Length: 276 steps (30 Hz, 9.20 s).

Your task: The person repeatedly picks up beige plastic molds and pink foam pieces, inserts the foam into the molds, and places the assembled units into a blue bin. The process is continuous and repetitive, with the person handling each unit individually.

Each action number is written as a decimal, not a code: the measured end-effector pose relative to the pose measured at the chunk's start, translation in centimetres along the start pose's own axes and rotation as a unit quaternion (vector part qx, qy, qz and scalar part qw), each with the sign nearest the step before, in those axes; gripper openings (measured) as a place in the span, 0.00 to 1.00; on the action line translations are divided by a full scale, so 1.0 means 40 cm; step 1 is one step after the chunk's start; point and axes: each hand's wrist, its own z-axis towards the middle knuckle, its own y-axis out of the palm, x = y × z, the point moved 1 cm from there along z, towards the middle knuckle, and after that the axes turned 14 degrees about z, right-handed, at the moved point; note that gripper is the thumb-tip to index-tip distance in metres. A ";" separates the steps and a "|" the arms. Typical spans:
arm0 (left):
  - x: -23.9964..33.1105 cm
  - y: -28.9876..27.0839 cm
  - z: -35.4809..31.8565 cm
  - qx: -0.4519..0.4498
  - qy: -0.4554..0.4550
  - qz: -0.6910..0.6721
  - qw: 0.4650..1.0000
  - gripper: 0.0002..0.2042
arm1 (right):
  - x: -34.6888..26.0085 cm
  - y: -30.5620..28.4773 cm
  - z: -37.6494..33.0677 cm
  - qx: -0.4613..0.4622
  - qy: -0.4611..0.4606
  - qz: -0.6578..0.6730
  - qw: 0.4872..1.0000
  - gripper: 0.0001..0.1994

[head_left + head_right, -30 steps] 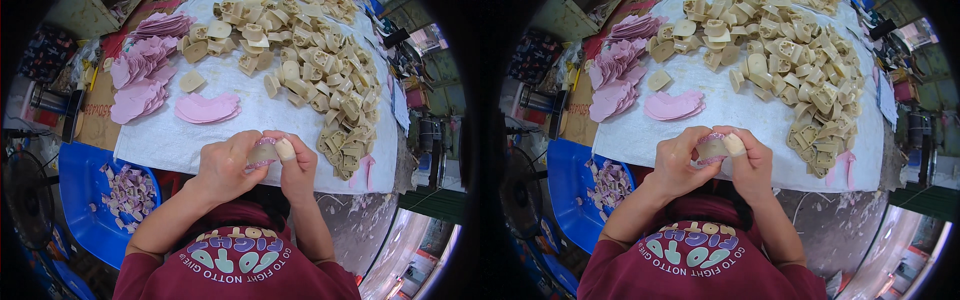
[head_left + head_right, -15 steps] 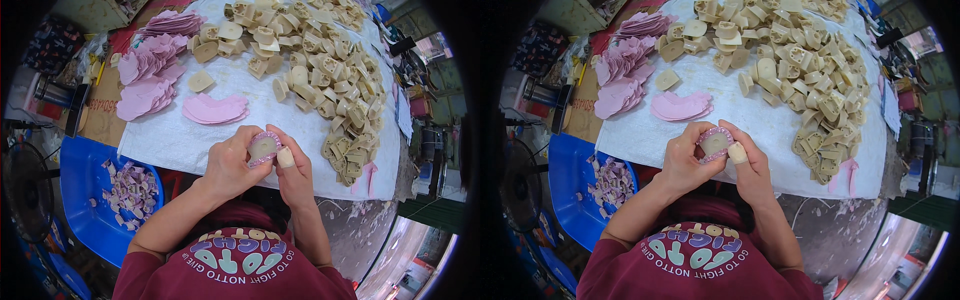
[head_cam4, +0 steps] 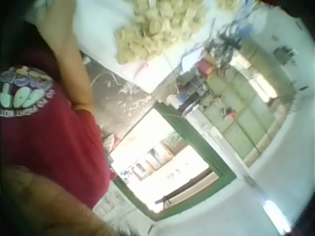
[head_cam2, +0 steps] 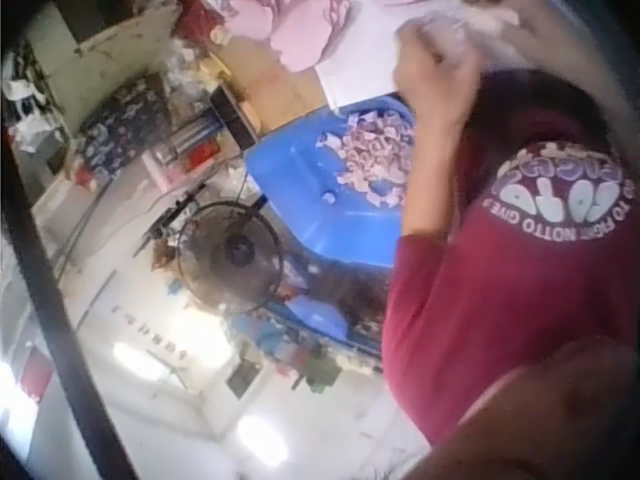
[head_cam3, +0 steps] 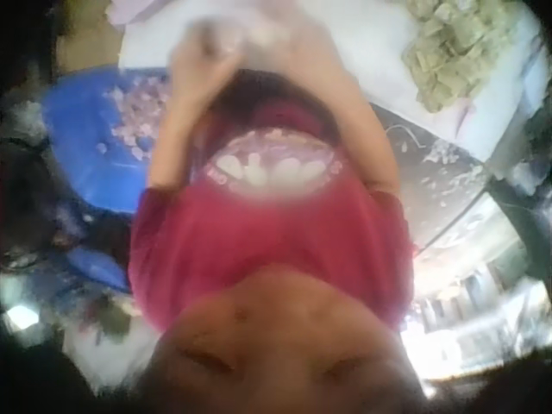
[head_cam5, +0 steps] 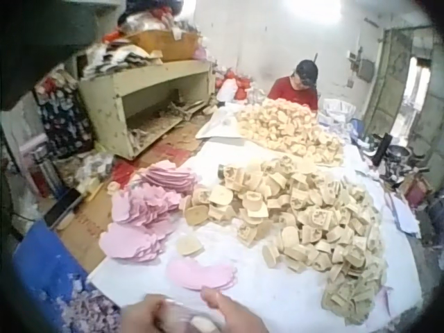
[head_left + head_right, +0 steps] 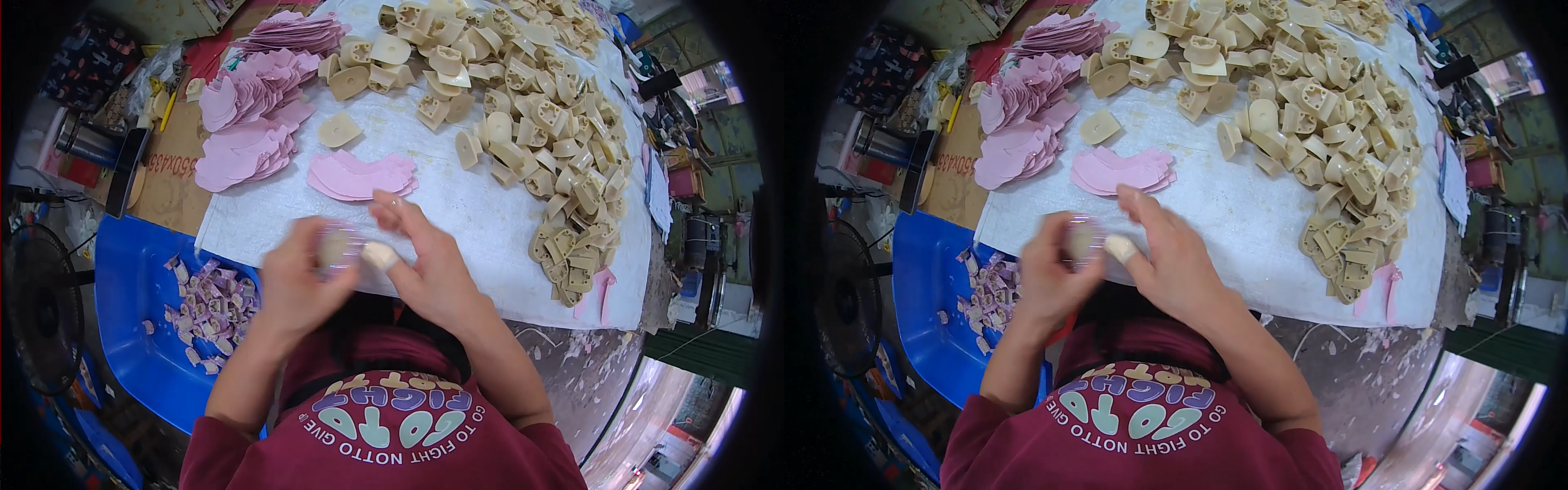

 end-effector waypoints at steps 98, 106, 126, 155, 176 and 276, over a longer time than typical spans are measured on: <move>0.129 0.069 0.030 -0.209 -0.192 -0.548 0.787 0.11 | -0.110 -0.127 -0.060 0.050 -0.137 -0.276 0.950 0.17; 0.164 0.077 0.021 -0.177 0.048 -0.060 0.981 0.13 | -0.040 -0.103 -0.062 0.004 -0.120 -0.317 0.941 0.14; 0.107 0.054 0.125 -0.380 -0.041 -0.387 0.839 0.15 | -0.007 -0.112 -0.099 0.055 -0.027 -0.045 0.997 0.13; 0.136 0.054 0.043 -0.139 0.148 -0.205 0.958 0.01 | -0.055 -0.126 -0.090 0.068 0.162 0.047 0.983 0.09; 0.149 0.040 0.007 0.004 0.324 -0.204 0.924 0.11 | -0.053 -0.128 -0.164 0.151 0.148 0.544 0.812 0.12; 0.158 0.092 0.010 -0.284 -0.102 -0.646 0.701 0.31 | -0.026 -0.086 -0.097 0.029 0.012 0.117 0.993 0.23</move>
